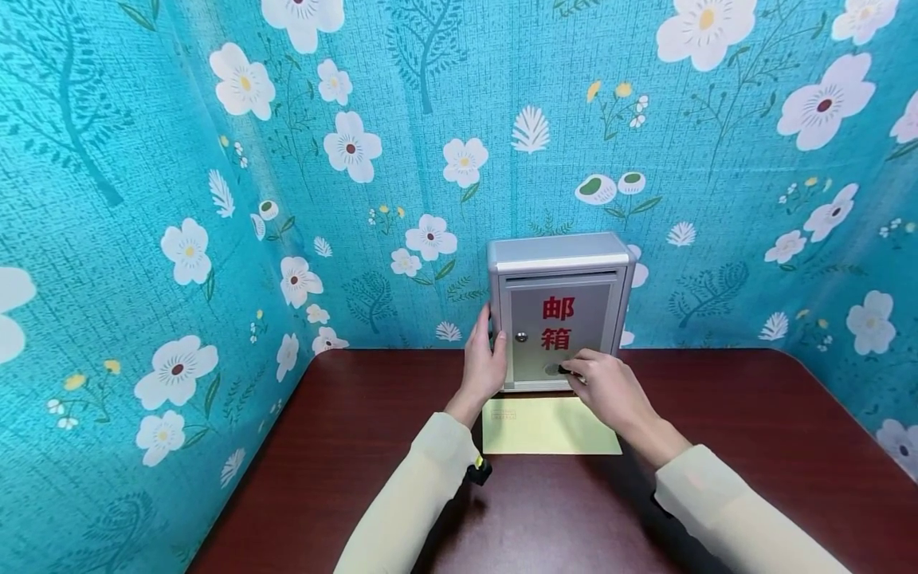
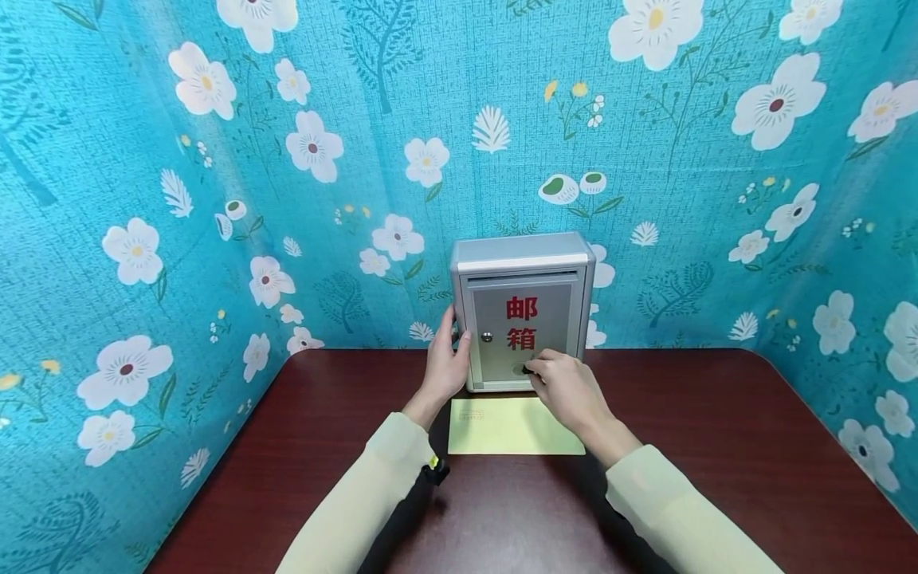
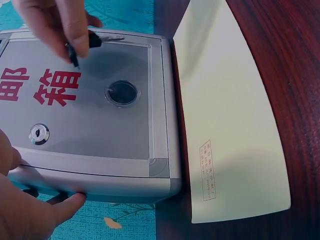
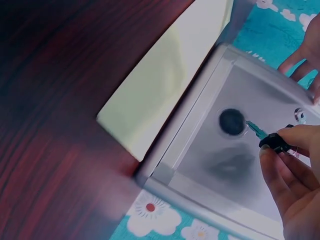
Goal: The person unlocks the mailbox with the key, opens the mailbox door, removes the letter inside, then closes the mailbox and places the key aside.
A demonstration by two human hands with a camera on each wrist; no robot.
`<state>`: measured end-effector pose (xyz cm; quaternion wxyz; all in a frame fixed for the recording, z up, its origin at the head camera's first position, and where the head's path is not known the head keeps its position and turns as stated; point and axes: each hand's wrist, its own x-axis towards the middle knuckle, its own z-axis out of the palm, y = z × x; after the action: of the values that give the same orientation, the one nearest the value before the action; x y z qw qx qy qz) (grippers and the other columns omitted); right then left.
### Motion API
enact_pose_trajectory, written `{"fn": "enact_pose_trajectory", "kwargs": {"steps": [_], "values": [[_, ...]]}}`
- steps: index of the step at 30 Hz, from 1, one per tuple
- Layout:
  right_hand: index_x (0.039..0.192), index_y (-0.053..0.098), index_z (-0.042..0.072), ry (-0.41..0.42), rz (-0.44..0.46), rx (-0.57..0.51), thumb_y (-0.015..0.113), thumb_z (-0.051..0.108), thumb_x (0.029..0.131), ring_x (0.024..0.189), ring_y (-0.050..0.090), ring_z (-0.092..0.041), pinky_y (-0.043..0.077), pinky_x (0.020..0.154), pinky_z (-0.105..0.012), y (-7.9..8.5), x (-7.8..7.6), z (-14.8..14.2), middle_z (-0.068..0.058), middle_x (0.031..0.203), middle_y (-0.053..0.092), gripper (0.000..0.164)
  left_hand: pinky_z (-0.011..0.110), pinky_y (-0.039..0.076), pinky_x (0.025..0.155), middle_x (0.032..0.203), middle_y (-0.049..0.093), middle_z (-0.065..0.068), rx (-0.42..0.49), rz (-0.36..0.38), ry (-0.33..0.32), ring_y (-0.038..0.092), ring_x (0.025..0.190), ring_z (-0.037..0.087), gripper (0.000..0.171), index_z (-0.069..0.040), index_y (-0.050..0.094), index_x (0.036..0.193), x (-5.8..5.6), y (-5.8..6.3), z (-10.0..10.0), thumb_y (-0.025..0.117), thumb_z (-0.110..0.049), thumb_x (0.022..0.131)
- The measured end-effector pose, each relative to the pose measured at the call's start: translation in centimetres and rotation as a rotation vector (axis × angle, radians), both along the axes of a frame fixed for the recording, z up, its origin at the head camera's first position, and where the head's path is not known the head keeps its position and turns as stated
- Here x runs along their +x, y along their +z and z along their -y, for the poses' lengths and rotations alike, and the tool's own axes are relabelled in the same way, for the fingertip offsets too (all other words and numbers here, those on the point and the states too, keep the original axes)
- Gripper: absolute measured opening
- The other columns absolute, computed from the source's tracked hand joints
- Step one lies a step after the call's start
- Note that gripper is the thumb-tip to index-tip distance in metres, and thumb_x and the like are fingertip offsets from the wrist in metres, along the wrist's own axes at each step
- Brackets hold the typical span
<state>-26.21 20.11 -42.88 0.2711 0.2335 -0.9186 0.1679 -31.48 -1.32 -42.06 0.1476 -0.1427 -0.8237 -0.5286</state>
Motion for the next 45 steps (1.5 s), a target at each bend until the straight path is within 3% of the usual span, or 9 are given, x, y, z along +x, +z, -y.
{"fn": "enact_pose_trajectory", "kwargs": {"steps": [14, 32, 39, 45], "values": [[0.098, 0.081, 0.003, -0.025, 0.079, 0.051, 0.081, 0.002, 0.083, 0.083, 0.071, -0.028, 0.06, 0.072, -0.045, -1.3, 0.4, -3.1, -0.011, 0.094, 0.074, 0.016, 0.041, 0.027, 0.122, 0.167, 0.028, 0.006, -0.009, -0.007, 0.001, 0.026, 0.154, 0.022, 0.061, -0.013, 0.019, 0.165, -0.1, 0.0, 0.0, 0.045, -0.014, 0.11], [0.089, 0.08, 0.006, -0.06, 0.154, 0.134, 0.082, -0.001, 0.08, 0.073, 0.068, -0.024, 0.059, 0.065, -0.044, -2.6, 0.8, -5.9, -0.005, 0.08, 0.071, 0.011, 0.039, 0.026, 0.122, 0.168, 0.025, 0.008, -0.015, -0.005, -0.006, 0.024, 0.154, 0.023, 0.061, -0.011, 0.018, 0.165, -0.1, 0.3, 0.1, 0.045, -0.014, 0.11], [0.093, 0.081, 0.004, -0.082, 0.212, 0.146, 0.081, -0.001, 0.08, 0.078, 0.069, -0.027, 0.061, 0.068, -0.045, -3.1, 1.0, -6.7, -0.009, 0.086, 0.074, 0.013, 0.04, 0.026, 0.122, 0.168, 0.026, 0.007, -0.013, 0.012, 0.003, 0.025, 0.154, 0.023, 0.06, -0.01, 0.019, 0.165, 0.0, 0.2, 0.0, 0.045, -0.013, 0.11], [0.09, 0.081, 0.007, -0.073, 0.243, 0.147, 0.079, -0.002, 0.081, 0.077, 0.069, -0.025, 0.059, 0.063, -0.043, -3.3, 1.0, -7.3, -0.006, 0.085, 0.073, 0.013, 0.04, 0.026, 0.122, 0.168, 0.026, 0.008, -0.014, 0.014, 0.006, 0.025, 0.154, 0.024, 0.06, -0.009, 0.019, 0.164, 0.1, 0.3, 0.0, 0.045, -0.013, 0.11]]}}
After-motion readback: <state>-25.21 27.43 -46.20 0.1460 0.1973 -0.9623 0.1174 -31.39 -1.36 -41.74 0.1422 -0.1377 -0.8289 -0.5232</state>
